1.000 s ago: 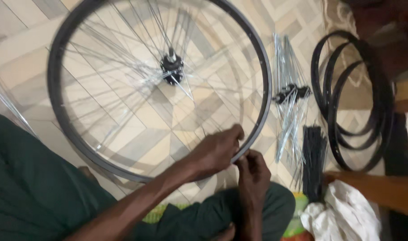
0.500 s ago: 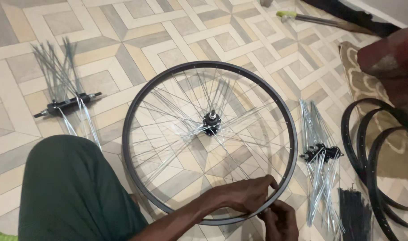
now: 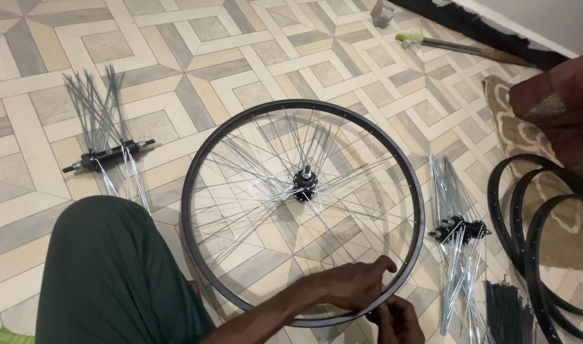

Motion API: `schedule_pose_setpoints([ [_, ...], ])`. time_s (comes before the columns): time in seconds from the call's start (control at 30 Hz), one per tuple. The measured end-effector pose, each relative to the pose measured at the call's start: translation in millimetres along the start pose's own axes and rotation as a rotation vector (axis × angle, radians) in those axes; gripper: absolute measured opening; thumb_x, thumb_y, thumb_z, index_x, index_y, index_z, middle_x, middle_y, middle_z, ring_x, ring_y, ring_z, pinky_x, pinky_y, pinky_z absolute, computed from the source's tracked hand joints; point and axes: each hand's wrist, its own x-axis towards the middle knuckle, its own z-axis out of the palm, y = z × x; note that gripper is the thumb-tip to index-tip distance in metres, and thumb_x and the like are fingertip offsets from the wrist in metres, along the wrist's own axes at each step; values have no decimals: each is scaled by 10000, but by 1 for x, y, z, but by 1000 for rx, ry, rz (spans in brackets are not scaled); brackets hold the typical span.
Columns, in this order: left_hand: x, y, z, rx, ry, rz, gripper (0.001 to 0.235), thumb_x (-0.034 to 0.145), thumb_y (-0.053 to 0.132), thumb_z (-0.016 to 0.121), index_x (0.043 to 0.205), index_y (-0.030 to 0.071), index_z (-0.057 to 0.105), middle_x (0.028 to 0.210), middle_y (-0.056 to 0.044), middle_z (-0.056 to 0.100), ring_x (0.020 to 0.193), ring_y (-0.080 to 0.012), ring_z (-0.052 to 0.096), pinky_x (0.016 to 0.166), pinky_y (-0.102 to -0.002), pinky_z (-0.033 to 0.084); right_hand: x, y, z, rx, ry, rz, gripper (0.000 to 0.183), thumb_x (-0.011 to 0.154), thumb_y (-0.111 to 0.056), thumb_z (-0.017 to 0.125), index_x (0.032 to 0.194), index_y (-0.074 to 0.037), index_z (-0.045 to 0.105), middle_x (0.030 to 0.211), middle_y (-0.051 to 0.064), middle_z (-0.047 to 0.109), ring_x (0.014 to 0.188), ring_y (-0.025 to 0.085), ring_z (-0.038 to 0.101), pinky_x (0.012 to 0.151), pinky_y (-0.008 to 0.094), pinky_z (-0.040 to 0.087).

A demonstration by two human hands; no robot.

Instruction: The person sits on the floor and laces a bicycle wheel by hand. They insert spokes from the hub into the rim and secure them with nipples, working around the wheel to complete the lacing pattern.

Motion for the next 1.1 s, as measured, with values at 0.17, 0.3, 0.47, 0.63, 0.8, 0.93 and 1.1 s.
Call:
schedule_pose_setpoints([
  [0.17, -2, 0, 4, 21, -16, 16, 638, 958, 246, 551, 1486, -35, 330, 919, -236, 705, 835, -378, 700, 716, -486, 527, 0, 4, -1, 56, -41, -56, 296, 902, 67, 606, 1175, 64, 494, 1148, 259, 684, 1036, 313, 724, 831, 452, 619],
  [0.3, 0, 0, 5, -66, 30, -64, 573, 1022, 327, 453, 1492, 7, 387, 946, -196, 726, 844, -342, 700, 726, -448, 505, -4, -7, 0, 156, -84, -39, 201, 920, 67, 576, 1119, 88, 551, 1151, 246, 699, 1032, 305, 741, 864, 456, 651],
  [0.47, 0, -5, -1, -18, -46, 24, 619, 1007, 267, 503, 1497, -31, 269, 959, -233, 677, 849, -375, 699, 734, -488, 539, -8, -32, 4, 98, -87, 85, 184, 973, 20, 552, 1143, 89, 566, 1068, 273, 720, 978, 318, 753, 865, 465, 645],
  [0.63, 3, -6, 10, 64, 0, 9, 575, 979, 233, 450, 1482, -19, 331, 875, -249, 717, 776, -373, 687, 708, -481, 517, -15, -44, 7, -26, -65, 72, 274, 919, 41, 603, 1180, 59, 520, 1039, 231, 714, 951, 282, 746, 847, 434, 634],
  [0.8, 3, -14, 3, -49, 24, 102, 572, 1006, 216, 429, 1498, -35, 281, 922, -220, 695, 861, -369, 715, 767, -481, 539, -17, -41, 9, 62, -102, -55, 193, 971, 29, 585, 1153, 95, 589, 1021, 221, 720, 919, 270, 752, 841, 394, 629],
  [0.93, 3, -9, 5, 4, -12, 45, 548, 1003, 246, 434, 1468, -27, 341, 832, -224, 722, 810, -371, 712, 754, -476, 518, -18, -39, 11, 155, -98, -77, 234, 944, 35, 568, 1175, 68, 553, 1047, 179, 709, 927, 237, 735, 814, 385, 626],
  [1.1, 4, -11, 6, 8, 4, 51, 575, 989, 266, 482, 1454, -33, 323, 822, -224, 711, 766, -389, 716, 712, -494, 541, -16, -34, 3, 68, -111, -29, 200, 978, 42, 573, 1171, 90, 596, 1019, 228, 734, 922, 263, 752, 823, 398, 639],
])
